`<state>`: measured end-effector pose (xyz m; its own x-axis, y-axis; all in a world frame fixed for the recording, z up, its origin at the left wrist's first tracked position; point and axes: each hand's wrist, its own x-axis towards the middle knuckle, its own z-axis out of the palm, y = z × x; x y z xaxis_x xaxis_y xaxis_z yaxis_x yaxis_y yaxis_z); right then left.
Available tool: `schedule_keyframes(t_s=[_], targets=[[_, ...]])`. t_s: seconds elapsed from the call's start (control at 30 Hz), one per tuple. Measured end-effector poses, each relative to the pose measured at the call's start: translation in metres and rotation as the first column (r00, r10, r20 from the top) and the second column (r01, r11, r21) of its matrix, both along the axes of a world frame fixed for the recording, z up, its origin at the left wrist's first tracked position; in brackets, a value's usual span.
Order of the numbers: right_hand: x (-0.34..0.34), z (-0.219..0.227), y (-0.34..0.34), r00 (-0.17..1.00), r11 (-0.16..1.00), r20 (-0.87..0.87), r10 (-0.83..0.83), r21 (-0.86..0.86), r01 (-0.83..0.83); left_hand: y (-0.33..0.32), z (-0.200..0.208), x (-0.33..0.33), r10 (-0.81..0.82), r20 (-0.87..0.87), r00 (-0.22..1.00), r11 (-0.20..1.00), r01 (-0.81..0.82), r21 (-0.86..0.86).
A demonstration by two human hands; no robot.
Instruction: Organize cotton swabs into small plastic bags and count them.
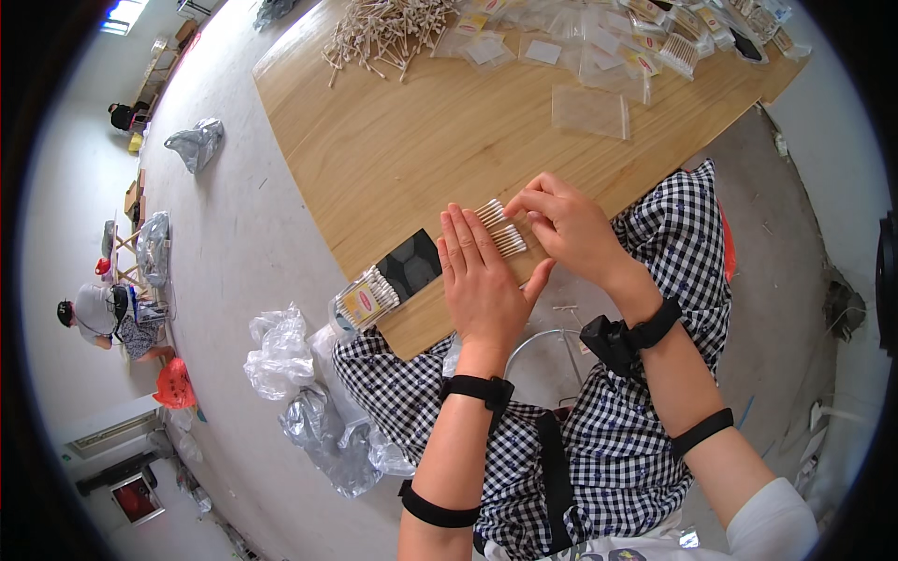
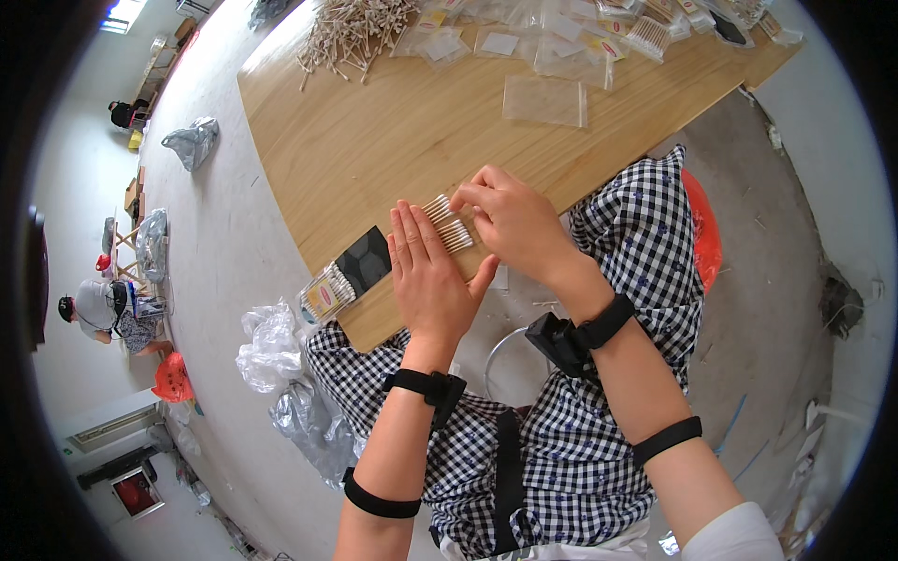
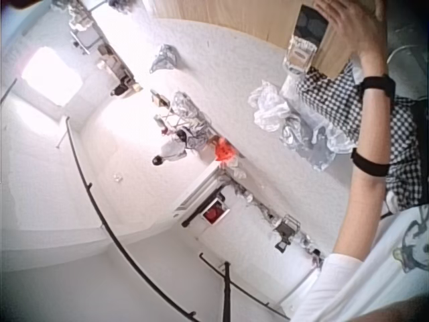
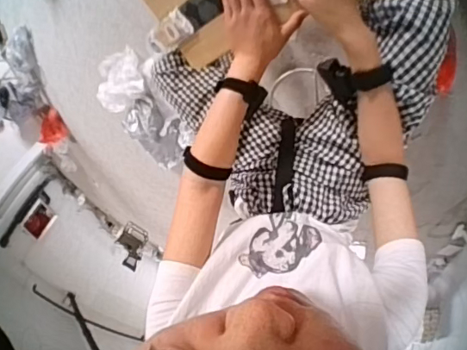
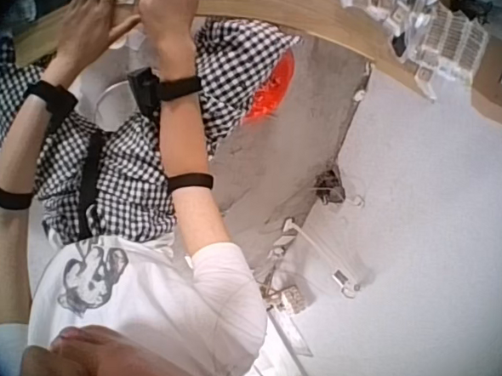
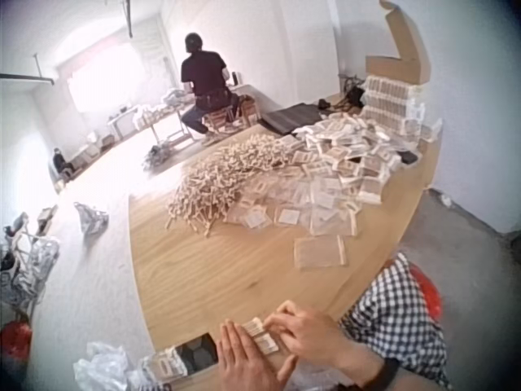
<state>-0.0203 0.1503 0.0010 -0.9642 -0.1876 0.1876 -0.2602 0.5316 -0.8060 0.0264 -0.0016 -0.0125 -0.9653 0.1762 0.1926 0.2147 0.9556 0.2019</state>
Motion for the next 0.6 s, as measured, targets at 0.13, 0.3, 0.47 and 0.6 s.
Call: schedule_keyframes(t_s=[0.13, 0.3, 0.47, 0.6], targets=[[0.0006, 0.0012, 0.0004, 1.0, 1.0, 0.01, 0.01, 0.022, -0.01, -0.0003, 0.0015, 0.0, -0.001, 0.008, 1.0, 1.0, 0.001, -0.01], [0.0005, -0.0005, 0.001, 0.999, 0.999, 0.013, 0.033, 0.028, -0.034, -0.0008, -0.0001, 0.0001, -0.005, 0.01, 1.0, 1.0, 0.005, 0.003], [0.0005, -0.0013, -0.0011, 1.0, 0.999, -0.004, -0.021, 0.034, 0.021, -0.0003, -0.0006, 0.0006, -0.002, 0.01, 1.0, 1.0, 0.002, -0.001], [0.0009, 0.0007, -0.0032, 0.999, 0.998, 0.024, -0.022, 0.061, 0.02, -0.0001, -0.0007, 0.0007, -0.003, 0.009, 1.0, 1.0, 0.003, -0.002]])
